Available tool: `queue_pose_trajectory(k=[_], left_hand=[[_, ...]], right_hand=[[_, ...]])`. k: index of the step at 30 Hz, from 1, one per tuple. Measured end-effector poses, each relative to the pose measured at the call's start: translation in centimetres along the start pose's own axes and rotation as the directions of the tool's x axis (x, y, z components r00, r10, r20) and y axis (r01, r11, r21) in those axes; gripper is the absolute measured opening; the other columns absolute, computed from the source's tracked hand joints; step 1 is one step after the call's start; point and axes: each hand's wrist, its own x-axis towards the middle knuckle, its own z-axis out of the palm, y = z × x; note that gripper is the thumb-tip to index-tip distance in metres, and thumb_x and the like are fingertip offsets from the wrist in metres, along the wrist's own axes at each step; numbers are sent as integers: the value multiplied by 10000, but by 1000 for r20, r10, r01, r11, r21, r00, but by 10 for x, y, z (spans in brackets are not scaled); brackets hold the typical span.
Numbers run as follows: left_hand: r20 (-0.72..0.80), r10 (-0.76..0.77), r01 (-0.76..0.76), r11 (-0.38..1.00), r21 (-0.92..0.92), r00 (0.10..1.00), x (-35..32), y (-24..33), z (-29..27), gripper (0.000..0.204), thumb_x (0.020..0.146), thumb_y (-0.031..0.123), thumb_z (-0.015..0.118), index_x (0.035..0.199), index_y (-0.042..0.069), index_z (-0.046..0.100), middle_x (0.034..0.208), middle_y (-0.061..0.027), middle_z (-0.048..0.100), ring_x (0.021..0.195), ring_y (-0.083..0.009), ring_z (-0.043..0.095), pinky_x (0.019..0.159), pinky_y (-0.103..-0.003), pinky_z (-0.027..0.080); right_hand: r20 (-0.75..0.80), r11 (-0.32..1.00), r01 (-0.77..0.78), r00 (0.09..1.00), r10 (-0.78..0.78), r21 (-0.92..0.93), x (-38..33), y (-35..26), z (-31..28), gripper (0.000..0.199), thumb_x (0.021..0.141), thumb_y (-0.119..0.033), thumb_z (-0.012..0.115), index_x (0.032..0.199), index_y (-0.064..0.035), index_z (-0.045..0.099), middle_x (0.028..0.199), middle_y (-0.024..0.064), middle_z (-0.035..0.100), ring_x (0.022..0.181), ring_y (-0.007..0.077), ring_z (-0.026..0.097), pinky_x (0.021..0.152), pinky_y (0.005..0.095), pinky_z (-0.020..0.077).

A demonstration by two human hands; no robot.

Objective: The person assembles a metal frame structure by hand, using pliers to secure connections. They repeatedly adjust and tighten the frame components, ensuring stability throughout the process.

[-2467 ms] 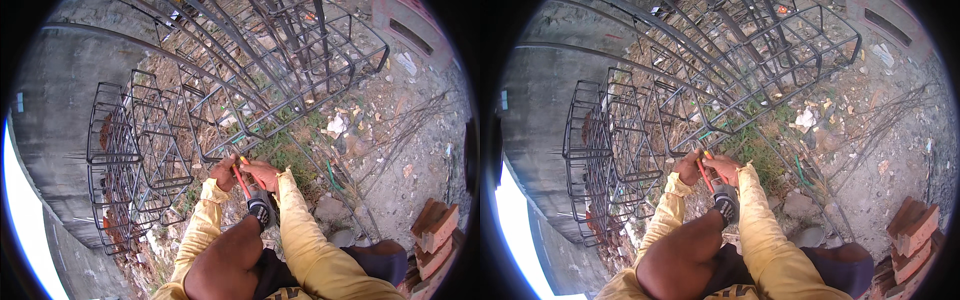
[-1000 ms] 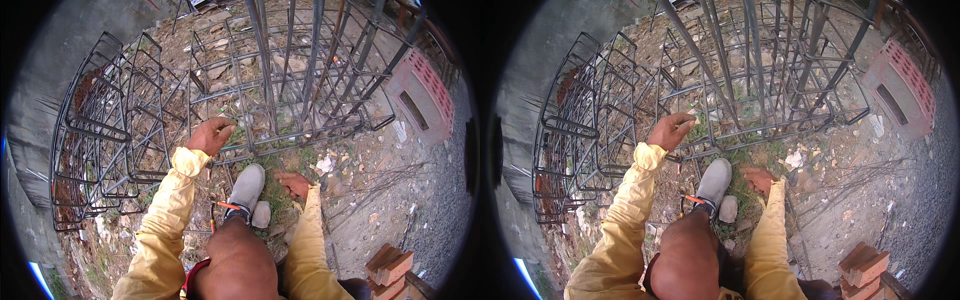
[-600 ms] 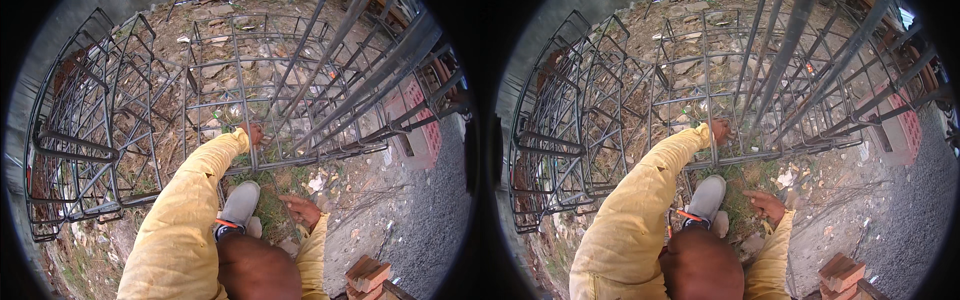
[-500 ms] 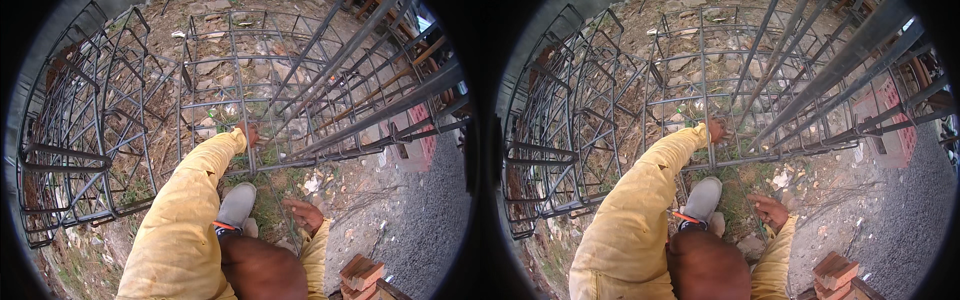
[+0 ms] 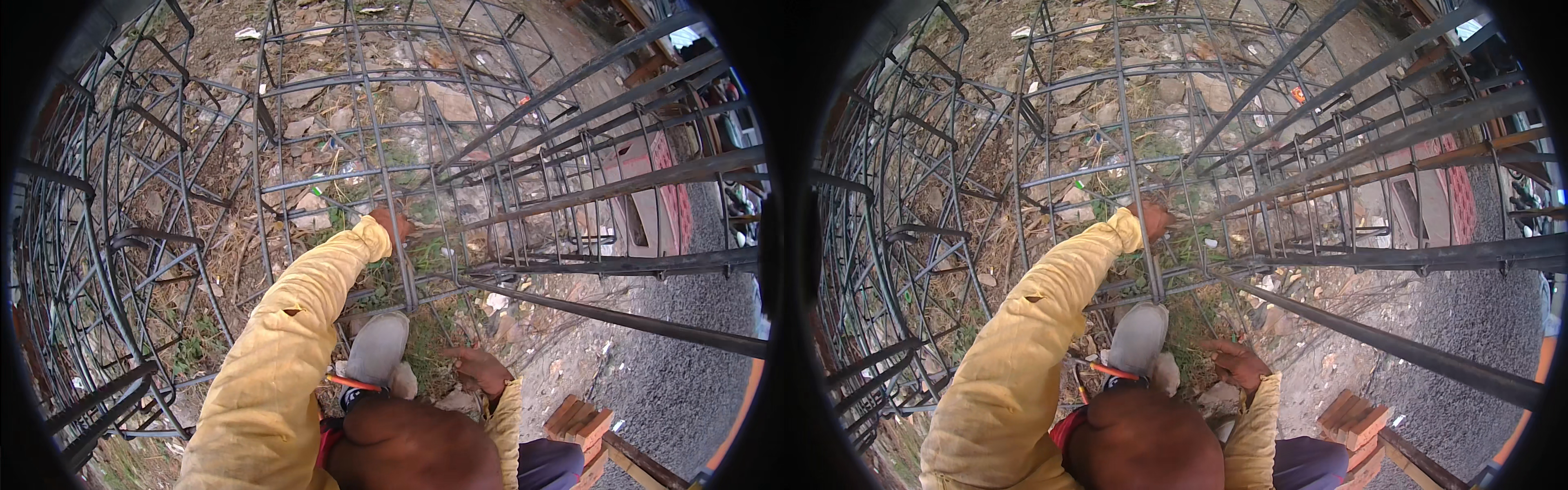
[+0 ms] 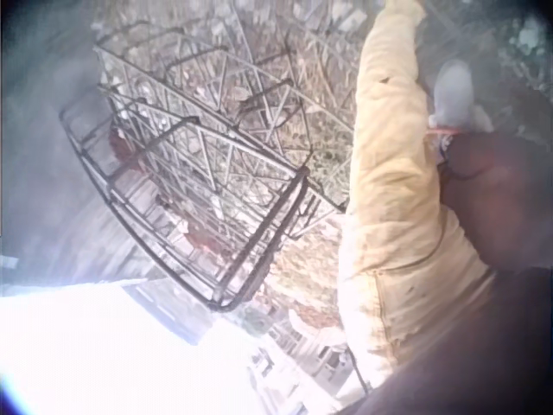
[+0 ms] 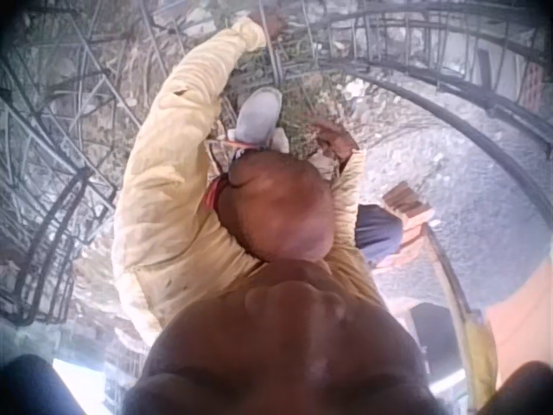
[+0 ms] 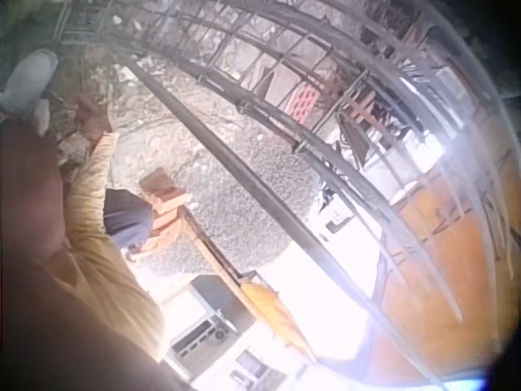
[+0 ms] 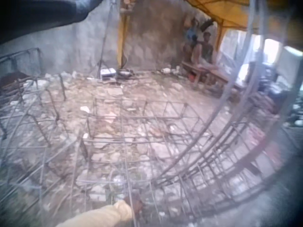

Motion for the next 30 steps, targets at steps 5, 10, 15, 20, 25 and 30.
queue_pose_trajectory(k=[5, 10, 15, 20, 25, 30], left_hand=[[50, 60, -56, 995, -86, 997, -3, -5, -15, 326, 842, 348, 616, 1075, 121, 643, 1013, -142, 664, 996, -364, 623, 858, -478, 499], [-79, 78, -70, 993, 90, 994, 4, -6, 16, 293, 872, 348, 565, 1097, 172, 634, 1101, -92, 603, 1051, -321, 591, 882, -455, 501], [-88, 51, -45, 996, 75, 995, 5, -3, 20, 281, 876, 335, 554, 1058, 135, 632, 1108, -101, 608, 1038, -319, 596, 868, -454, 509], [-40, 17, -19, 999, -43, 999, 6, -5, 13, 306, 853, 350, 600, 1023, 98, 636, 1061, -124, 631, 1007, -352, 609, 825, -479, 515], [78, -117, 129, 975, -179, 990, 12, 2, -8, 350, 806, 355, 663, 994, 60, 649, 908, -175, 652, 920, -385, 631, 791, -488, 509], [194, -59, 123, 935, -333, 979, 49, -34, 33, 319, 738, 333, 675, 859, 37, 673, 819, -201, 642, 826, -390, 640, 715, -477, 510]], right_hand=[[-180, 996, 55, 983, -43, 65, -30, -23, -18, 404, 905, -57, 511, 1308, -39, 542, 560, -35, 464, 455, 56, 410, 443, 223, 303], [-274, 996, 25, 962, 0, 89, 10, -19, 40, 508, 904, -90, 512, 1407, -113, 441, 584, -24, 468, 458, 83, 391, 440, 236, 302], [-522, 948, 308, 823, -225, 76, 81, -15, 102, 514, 903, -101, 492, 1412, -105, 423, 637, 13, 519, 475, 97, 456, 428, 269, 362], [-375, 767, 304, 923, -89, 565, 120, -13, 104, 569, 902, -86, 487, 1451, -167, 360, 705, 25, 559, 500, 115, 501, 429, 279, 393], [-457, 848, 530, 754, -473, -2, 165, 22, 73, 575, 927, -85, 515, 1467, -172, 338, 714, 10, 570, 513, 102, 498, 434, 275, 399], [-285, 786, 547, 833, -475, 288, 165, 18, 64, 527, 935, -77, 505, 1447, -97, 380, 784, 10, 607, 539, 64, 487, 467, 265, 404]])
